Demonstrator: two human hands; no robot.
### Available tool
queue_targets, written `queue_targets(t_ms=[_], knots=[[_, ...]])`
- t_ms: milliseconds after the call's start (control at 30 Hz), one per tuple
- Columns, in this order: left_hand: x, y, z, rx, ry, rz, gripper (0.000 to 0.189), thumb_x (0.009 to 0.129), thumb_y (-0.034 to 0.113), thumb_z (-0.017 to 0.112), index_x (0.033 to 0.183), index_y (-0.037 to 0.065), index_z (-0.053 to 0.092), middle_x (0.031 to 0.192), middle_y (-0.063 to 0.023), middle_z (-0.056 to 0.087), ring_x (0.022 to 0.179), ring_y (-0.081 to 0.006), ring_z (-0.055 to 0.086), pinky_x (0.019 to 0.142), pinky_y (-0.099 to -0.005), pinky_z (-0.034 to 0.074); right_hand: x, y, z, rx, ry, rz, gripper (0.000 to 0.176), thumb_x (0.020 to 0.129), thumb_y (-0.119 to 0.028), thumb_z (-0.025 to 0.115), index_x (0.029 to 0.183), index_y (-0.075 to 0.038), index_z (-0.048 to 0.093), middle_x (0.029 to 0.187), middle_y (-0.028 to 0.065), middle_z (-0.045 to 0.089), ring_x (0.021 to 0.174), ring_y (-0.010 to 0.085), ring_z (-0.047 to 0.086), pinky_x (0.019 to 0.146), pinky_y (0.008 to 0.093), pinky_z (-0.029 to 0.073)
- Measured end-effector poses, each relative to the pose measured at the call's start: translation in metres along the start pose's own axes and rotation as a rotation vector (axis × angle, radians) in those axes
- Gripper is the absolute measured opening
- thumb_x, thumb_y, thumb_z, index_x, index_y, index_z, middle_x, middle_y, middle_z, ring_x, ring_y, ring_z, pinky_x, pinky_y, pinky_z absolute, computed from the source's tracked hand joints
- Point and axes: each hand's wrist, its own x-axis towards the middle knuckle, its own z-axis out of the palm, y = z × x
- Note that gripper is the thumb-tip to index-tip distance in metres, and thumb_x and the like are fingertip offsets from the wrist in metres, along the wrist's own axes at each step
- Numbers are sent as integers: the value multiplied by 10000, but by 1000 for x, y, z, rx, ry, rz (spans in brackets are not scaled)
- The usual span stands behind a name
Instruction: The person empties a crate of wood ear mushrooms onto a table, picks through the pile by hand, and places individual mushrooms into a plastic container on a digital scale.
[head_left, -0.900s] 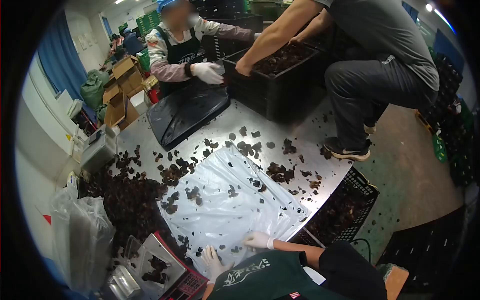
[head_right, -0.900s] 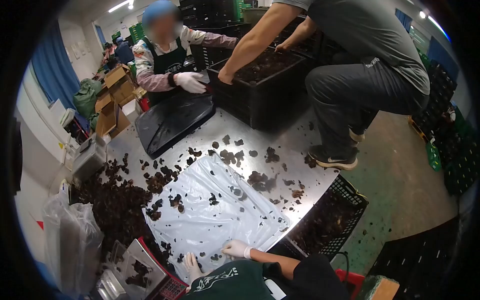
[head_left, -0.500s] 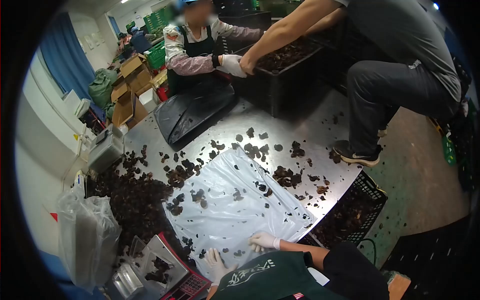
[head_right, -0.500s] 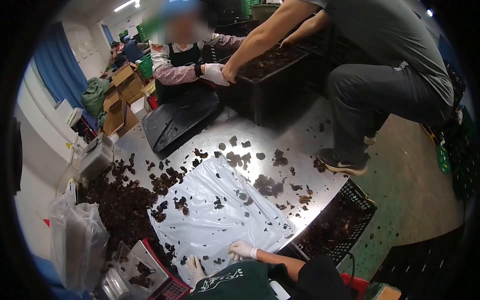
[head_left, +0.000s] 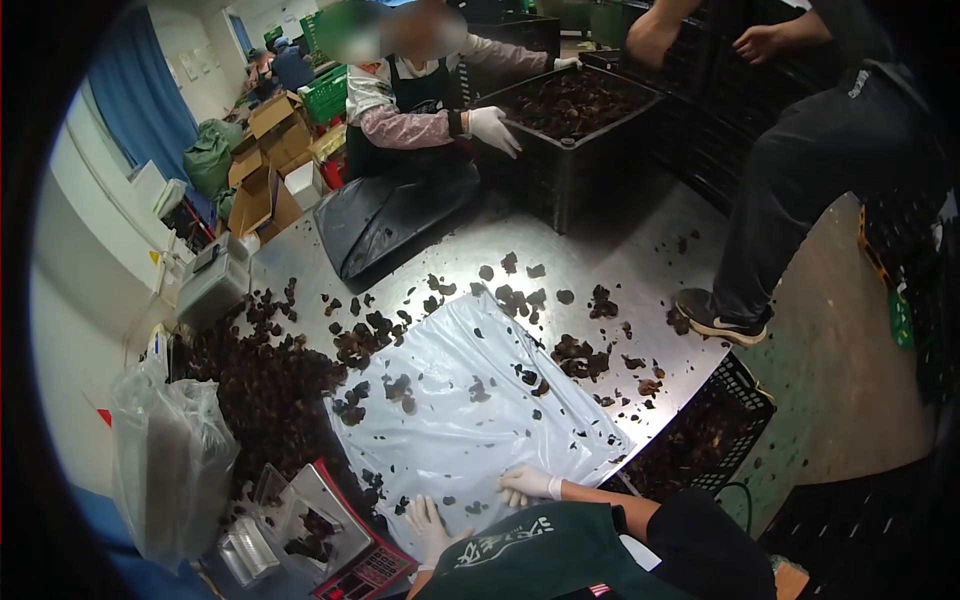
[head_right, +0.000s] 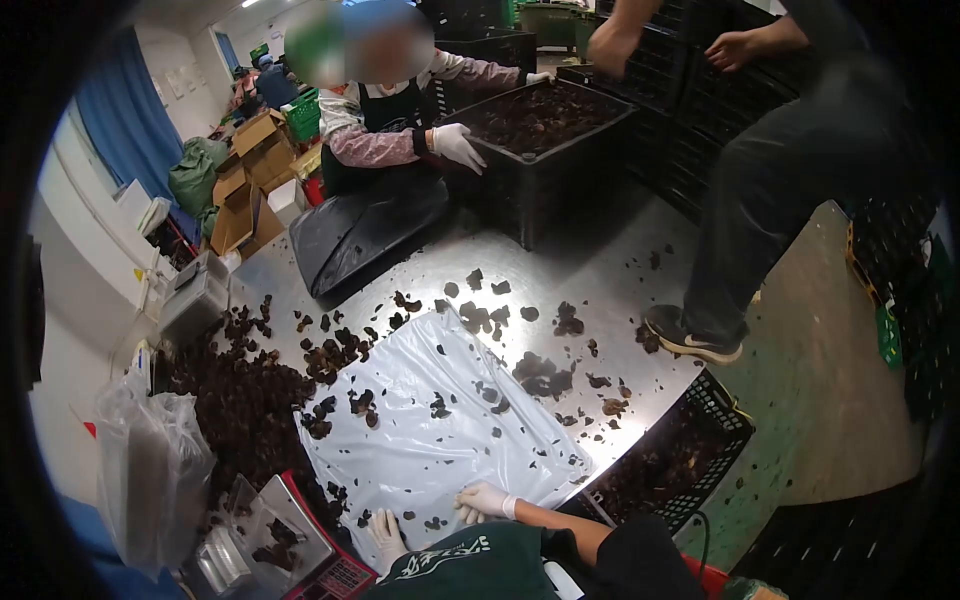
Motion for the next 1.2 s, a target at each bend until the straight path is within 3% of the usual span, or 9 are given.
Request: queue_targets(t_ms=[367, 567, 767, 867, 900, 1000, 1100, 1133, 1200], knots=[[3, 17, -26, -63, -82, -57, 1276, 579, 610, 779, 1464, -66, 156, 1500, -275, 199, 1424, -444, 70, 1139, -565, 2, -7, -21, -36, 23, -45, -45, 305, 974, -269, 481, 1049, -30, 655, 876, 85, 702, 638, 86, 633, 545, 215, 512], [23, 50, -54, -157, 58, -91, 1047, 667, 380, 789, 1421, -100, 244, 1449, -283, 276, 1377, -444, 191, 1135, -534, 134, -32, -100, -185, 286, 442, -446, 235, 938, -192, 538, 1039, 11, 601, 814, 89, 652, 626, 145, 626, 539, 249, 502], [206, 178, -169, -84, 212, 536, 837, 757, 197, 731, 1408, -81, 284, 1426, -264, 320, 1345, -435, 267, 1122, -482, 232, -67, -250, -354, 242, 900, -800, 183, 917, -123, 559, 1065, -37, 625, 861, 99, 685, 655, 158, 644, 543, 268, 498], [317, 279, -215, 46, 165, 811, 845, 744, 202, 738, 1407, -72, 292, 1416, -246, 350, 1344, -415, 290, 1121, -469, 255, -77, -337, -421, 396, 902, -954, 149, 945, -130, 524, 797, -112, 521, 667, -52, 468, 501, 35, 411, 398, 190, 225], [354, 314, -226, 60, 203, 925, 851, 733, 204, 741, 1405, -71, 298, 1408, -247, 362, 1339, -412, 303, 1121, -461, 262, -82, -363, -437, 390, 1001, -952, 105, 940, -154, 549, 860, -95, 584, 697, -34, 533, 512, 46, 455, 411, 191, 295], [465, 414, -242, 119, 330, 1186, 853, 705, 192, 744, 1394, -73, 316, 1386, -251, 388, 1324, -419, 333, 1118, -446, 282, -73, -432, -502, 126, 1374, -843, 353, 861, -243, 681, 1125, -16, 627, 959, 86, 680, 792, 156, 652, 616, 273, 504], [553, 486, -236, 128, 374, 1187, 766, 716, 187, 729, 1342, -72, 371, 1321, -248, 455, 1291, -395, 382, 1084, -437, 328, -77, -483, -515, -111, 1574, -816, 713, 761, -359, 720, 1288, 71, 507, 1269, 288, 551, 1214, 365, 529, 1019, 365, 409], [579, 503, -234, 176, 366, 1172, 713, 731, 200, 718, 1314, -65, 405, 1258, -248, 523, 1254, -393, 433, 1062, -430, 356, -69, -497, -529, -132, 1673, -771, 737, 743, -376, 727, 1281, 77, 506, 1297, 283, 531, 1209, 367, 532, 1016, 371, 416], [616, 532, -236, 316, -41, 913, 524, 756, 281, 687, 1163, -26, 568, 1031, -221, 652, 1082, -366, 582, 957, -412, 451, -52, -518, -564, -141, 1771, -678, 774, 725, -402, 737, 1285, 76, 500, 1323, 286, 507, 1225, 379, 513, 1033, 378, 405]])
